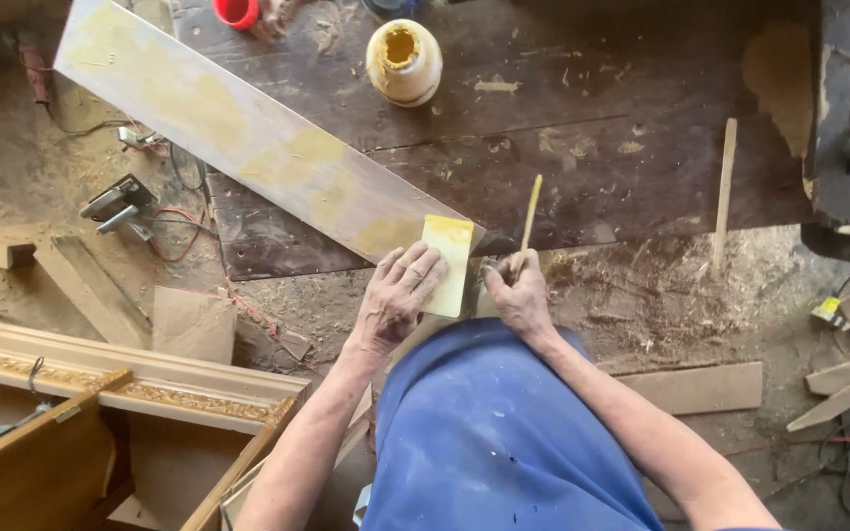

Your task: Applying and spreading wood filler onto a wooden board using a scraper and an applicator stick.

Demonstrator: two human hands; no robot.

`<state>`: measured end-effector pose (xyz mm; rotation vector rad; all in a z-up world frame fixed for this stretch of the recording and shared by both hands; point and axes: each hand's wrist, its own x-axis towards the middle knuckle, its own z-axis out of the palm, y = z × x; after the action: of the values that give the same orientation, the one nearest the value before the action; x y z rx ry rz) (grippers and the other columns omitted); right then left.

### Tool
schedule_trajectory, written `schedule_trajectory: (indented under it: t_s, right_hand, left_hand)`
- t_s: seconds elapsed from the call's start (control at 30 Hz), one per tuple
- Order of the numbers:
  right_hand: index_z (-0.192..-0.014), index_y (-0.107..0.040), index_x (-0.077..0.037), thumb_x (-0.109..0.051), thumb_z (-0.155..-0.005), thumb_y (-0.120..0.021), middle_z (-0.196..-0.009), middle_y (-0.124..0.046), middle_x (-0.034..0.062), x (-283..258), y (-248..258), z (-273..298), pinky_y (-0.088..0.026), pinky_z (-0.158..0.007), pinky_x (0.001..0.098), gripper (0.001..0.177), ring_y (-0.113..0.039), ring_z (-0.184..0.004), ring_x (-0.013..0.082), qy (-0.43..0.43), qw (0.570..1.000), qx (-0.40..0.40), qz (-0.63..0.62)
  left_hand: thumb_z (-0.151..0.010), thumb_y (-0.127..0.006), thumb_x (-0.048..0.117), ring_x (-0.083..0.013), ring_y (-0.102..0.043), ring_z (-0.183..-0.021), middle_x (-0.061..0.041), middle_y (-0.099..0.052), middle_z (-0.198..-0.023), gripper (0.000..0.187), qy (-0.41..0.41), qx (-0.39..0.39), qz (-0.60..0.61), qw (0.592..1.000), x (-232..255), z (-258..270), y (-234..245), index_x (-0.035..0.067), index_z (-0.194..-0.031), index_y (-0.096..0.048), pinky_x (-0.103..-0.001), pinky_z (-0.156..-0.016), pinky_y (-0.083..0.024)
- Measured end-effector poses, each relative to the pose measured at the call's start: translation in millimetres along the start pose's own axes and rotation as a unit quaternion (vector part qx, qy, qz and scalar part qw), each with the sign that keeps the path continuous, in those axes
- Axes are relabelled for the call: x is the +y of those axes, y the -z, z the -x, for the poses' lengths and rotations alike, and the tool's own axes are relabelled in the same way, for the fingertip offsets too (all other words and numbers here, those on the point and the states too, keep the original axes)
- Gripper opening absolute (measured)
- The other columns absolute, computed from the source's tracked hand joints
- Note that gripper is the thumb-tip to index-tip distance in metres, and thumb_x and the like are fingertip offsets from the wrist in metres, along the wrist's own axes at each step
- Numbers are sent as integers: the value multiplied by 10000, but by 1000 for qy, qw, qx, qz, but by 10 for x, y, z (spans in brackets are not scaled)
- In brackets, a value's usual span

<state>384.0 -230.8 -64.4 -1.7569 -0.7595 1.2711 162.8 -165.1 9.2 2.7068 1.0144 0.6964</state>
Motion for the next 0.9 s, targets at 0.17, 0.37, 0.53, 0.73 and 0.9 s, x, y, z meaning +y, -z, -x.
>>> schedule_trajectory:
  t_s: [0.17,0.37,0.53,0.73,0.9]
  right_hand:
    - [-917,-424,-168,-216,-893,-787,-737,-667,30,185,-186,-52,-495,-550,244,367,-617,-615,102,-50,999,-13,-7]
    - [-862,-465,-153,-219,-884,-780,-612,-600,8,116,-194,-115,-453,-508,239,323,-565,-567,84,-61,998,5,-2]
    - [-885,-506,-127,-258,-849,-819,-770,-724,73,235,-158,-144,-525,-602,276,341,-642,-665,87,-64,998,-2,-5]
    - [-893,-544,-122,-217,-830,-819,-717,-696,72,318,-219,-202,-540,-614,269,298,-650,-653,87,-72,997,13,-29]
    - [-823,-483,-140,-194,-916,-692,-565,-562,42,-388,-274,3,-400,-441,233,236,-571,-527,122,-24,999,-18,-45]
  left_hand:
    - [-849,-544,54,-307,-591,-1311,-127,-656,-1317,437,-6,-37,7,999,-13,185,84,86,-1264,-676,-487,-1108,-443]
    - [-797,-555,99,-311,-616,-1255,-136,-664,-1275,477,21,-57,32,998,-156,125,277,71,-1257,-679,-499,-1108,-446]
    - [-890,-516,124,-293,-638,-1186,-115,-667,-1224,390,45,-24,-57,997,-20,99,-93,111,-1239,-689,-463,-1064,-474]
    - [-888,-495,167,-313,-675,-1122,-146,-697,-1157,402,87,-22,-7,996,64,125,-68,96,-1220,-709,-502,-1067,-465]
    - [-862,-585,194,-313,-643,-902,-127,-644,-953,275,111,-27,-104,988,172,-372,269,103,-1096,-697,-466,-853,-508]
